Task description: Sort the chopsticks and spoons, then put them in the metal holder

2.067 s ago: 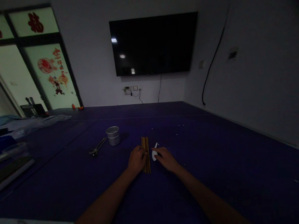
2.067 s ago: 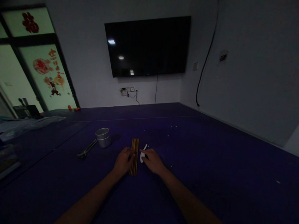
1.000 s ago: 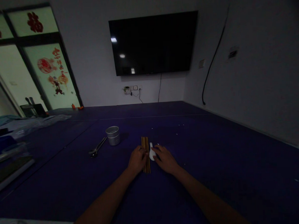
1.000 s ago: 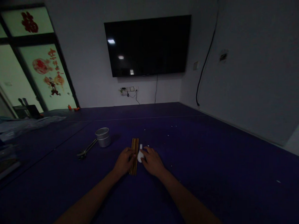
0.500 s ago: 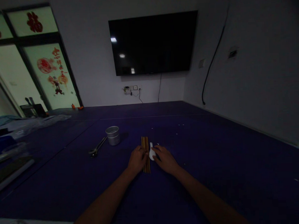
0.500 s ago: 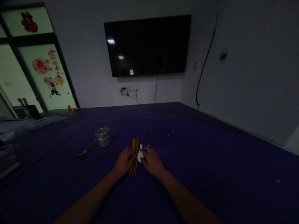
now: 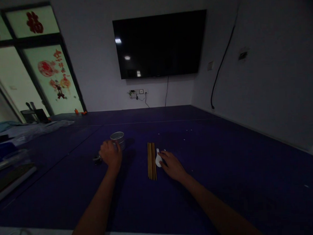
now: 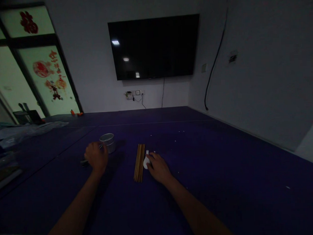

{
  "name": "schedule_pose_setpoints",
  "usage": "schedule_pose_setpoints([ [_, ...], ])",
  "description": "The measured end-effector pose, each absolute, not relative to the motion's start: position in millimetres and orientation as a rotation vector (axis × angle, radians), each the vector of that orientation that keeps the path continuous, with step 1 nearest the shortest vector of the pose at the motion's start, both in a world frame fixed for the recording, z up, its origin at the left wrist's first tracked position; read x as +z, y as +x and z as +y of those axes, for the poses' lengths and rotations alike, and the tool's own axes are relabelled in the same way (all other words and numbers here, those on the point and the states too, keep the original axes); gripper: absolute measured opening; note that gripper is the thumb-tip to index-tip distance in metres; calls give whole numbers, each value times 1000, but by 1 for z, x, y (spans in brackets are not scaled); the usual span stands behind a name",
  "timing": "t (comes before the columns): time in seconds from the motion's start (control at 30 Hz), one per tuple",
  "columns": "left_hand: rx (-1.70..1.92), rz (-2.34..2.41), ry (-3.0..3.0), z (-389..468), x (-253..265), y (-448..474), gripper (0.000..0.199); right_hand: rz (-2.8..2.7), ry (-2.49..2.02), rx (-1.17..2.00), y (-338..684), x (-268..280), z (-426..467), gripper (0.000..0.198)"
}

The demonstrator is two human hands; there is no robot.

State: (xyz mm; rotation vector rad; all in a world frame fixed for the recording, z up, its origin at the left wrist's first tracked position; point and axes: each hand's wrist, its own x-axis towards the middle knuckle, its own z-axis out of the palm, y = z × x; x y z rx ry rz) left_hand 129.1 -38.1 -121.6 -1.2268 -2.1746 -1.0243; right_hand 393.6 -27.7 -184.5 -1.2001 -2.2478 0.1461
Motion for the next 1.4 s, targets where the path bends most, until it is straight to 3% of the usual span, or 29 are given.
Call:
schedule_pose_setpoints([
  [0.33, -735, -2746, -997, -39, -141, 48, 41, -2199, -1193, 147, 393, -183, -28, 40],
  [1.4, -611, -2822, -1150, -24, -144, 49, 38, -2188, -1126, 169, 392, -188, -28, 39],
])
